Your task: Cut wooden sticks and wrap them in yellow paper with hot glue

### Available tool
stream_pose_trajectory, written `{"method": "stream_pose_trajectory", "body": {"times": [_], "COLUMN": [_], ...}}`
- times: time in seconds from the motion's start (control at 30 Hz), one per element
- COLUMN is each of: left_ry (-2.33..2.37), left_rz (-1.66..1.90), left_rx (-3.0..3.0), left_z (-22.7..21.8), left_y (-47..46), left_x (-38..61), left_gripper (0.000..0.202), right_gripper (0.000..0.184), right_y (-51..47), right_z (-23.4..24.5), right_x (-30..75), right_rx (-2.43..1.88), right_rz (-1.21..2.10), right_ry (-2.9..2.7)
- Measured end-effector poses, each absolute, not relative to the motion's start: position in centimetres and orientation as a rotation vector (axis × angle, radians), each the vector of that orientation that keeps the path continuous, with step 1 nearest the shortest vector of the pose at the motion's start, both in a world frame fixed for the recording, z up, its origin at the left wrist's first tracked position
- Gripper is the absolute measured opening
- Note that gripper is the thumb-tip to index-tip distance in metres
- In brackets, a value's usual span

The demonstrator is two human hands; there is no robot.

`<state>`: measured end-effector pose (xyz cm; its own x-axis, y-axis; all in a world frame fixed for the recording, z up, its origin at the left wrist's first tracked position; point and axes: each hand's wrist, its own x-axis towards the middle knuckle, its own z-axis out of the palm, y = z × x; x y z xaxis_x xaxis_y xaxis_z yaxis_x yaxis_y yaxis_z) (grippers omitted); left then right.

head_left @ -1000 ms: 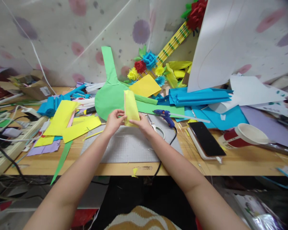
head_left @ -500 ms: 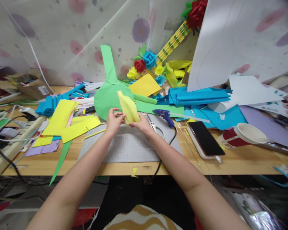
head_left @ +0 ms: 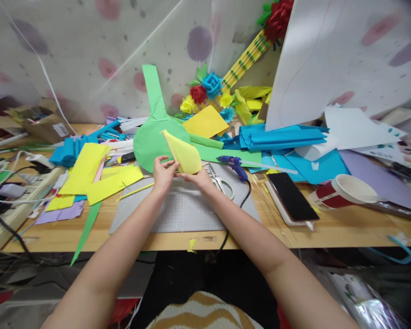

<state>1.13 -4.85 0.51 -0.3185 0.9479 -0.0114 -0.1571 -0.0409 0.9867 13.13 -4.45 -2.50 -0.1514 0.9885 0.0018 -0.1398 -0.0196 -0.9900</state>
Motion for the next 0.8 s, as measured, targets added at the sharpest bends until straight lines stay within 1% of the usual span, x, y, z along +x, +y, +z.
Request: {"method": "stream_pose_trajectory", "body": {"times": [0.17,0.4,0.53,0.63,0.7,0.8], "left_ry": [1.3,1.323,1.345,1.317,1.269,1.202], "left_rz": [1.552,1.531,1.514,1.427,1.351,1.336], "left_rx": [0.91,0.838,0.731,0.664,0.634,0.616], "left_z": [-0.1,-1.0,-1.0,-0.6,-0.3,-0.1], "left_y": [-4.8,-5.3,-5.5,-5.5,-5.5,-5.5], "left_x": [1.7,1.8,2.1,2.1,1.6,0.8], "left_gripper": [0.045,0.042,0.041,0.037,0.033,0.032], "right_gripper": [0.057,0.06,0.058,0.051,0.047,0.049], "right_y": [-3.7,-3.8,-4.1,-4.1,-4.2,-4.3], "right_z": [-3.8,-3.8,-3.6,-3.7,-3.8,-3.6], "right_x": [12.8,13.0,13.1,13.2,13.3,13.5], "right_rx": [-1.113,-1.095,-1.21,-1.211,-1.155,-1.052], "right_rz": [1.199,1.186,1.141,1.198,1.306,1.509], "right_ry": [-1.169,-1.205,-1.214,-1.198,-1.151,-1.041]}}
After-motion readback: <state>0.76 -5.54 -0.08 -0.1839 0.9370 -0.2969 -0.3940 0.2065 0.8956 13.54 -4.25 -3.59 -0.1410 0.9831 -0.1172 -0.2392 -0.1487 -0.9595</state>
